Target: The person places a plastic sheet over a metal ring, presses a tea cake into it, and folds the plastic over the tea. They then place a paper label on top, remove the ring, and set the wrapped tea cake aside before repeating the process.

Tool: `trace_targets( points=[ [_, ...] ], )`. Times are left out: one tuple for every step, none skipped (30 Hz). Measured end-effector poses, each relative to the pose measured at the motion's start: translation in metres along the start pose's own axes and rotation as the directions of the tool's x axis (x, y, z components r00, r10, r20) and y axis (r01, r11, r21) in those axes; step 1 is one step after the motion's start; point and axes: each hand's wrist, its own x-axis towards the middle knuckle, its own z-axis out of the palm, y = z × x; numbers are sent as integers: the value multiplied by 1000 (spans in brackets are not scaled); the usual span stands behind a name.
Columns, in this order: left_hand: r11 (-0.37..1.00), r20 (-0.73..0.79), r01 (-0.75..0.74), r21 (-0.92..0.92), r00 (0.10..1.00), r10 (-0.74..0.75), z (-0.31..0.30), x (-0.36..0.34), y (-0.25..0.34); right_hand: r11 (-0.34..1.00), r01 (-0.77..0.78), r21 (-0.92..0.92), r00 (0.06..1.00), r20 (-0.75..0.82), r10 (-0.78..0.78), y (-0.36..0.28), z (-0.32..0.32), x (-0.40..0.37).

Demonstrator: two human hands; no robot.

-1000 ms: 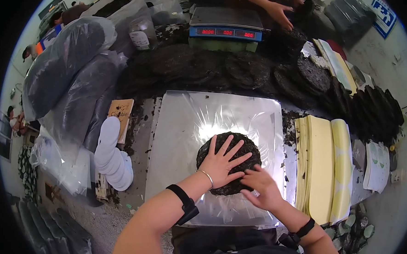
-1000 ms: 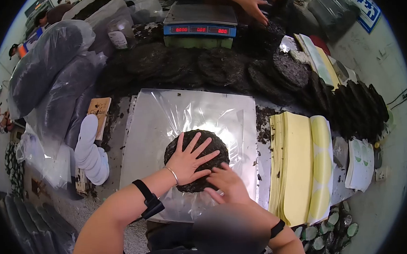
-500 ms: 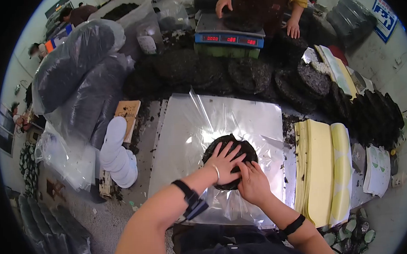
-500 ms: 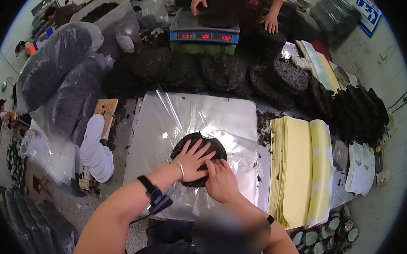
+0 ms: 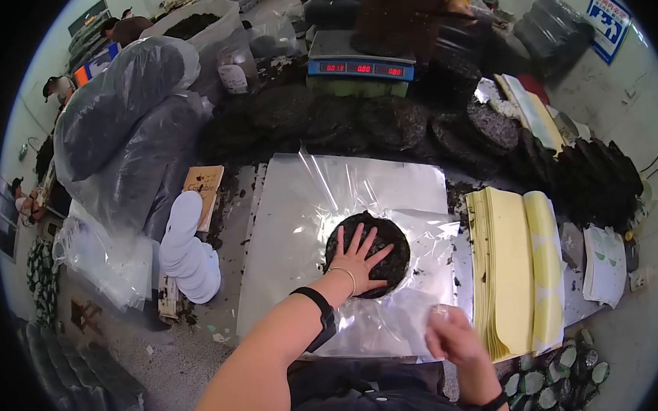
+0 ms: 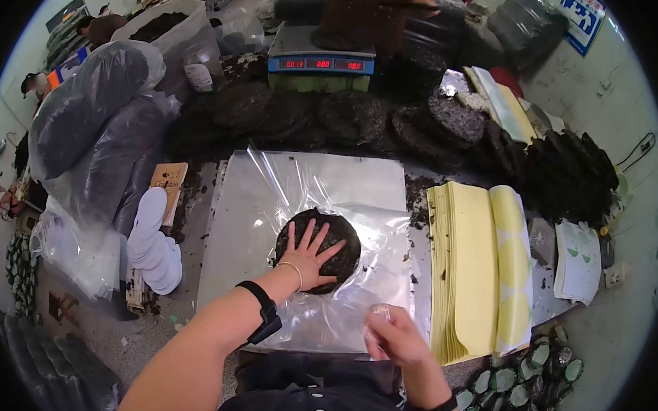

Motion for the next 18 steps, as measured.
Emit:
trace_targets(
  points=[
    [1000,-61,-12,-22,998,11,3,-1,-3,928,209,309,919,264,-294,-1,17,-16],
    [999,-121,-34,-42,992,29,6,-1,-4,730,285,621,694,391,-604,9,29,-30],
    [989,-198,-59,-136,980,31,0,-5,-6,937,127,327,805,518,-290,20,9,-42],
    [969,-281,-86,-230,959,18,-8,-11,-8,979,-98,-178,973,189,132,62,-21,-33],
    [870,-426,-153,-468,902,-71,-12,-21,-8,870,-9,-494,1000,-20,-1,93,-34,-23],
    [482,-498,-299,-824,788,-362,-40,-61,19,669,0,-743,963,-180,-200,118,-37,-8],
    [549,-598,-358,-755,719,-354,-51,-70,24,350,131,-928,890,-45,-454,121,-42,11],
    [541,-636,-478,-691,758,-143,-32,-146,52,-35,183,-983,766,165,-621,121,-51,38],
    [319,-584,-585,-746,804,109,-18,-177,76,-8,206,-979,695,152,-703,128,-64,70],
    [47,-401,-435,-899,862,310,10,-190,97,14,233,-972,616,137,-776,128,-69,96],
    [247,-519,-542,-803,840,159,54,-189,111,364,490,-792,585,-10,-811,107,-48,114],
    [598,-477,-399,-695,878,31,107,-182,98,498,601,-625,584,-82,-807,85,-29,124],
    [706,-490,-196,-681,838,-241,115,-179,83,584,694,-421,580,-154,-800,63,-10,135],
    [741,-505,29,-670,715,-484,119,-176,72,676,666,-316,653,-192,-733,47,2,137],
    [777,-566,116,-619,619,-544,118,-165,61,564,572,-596,621,-134,-772,44,-3,146],
    [789,-622,212,-576,513,-592,110,-152,51,388,429,-816,585,-76,-807,40,-8,154],
    [810,-718,52,-584,433,-545,93,-137,41,268,258,-928,657,-35,-753,35,-2,159],
    [824,-801,-110,-556,333,-497,73,-118,31,115,88,-989,723,-16,-691,32,4,165]
  ],
)
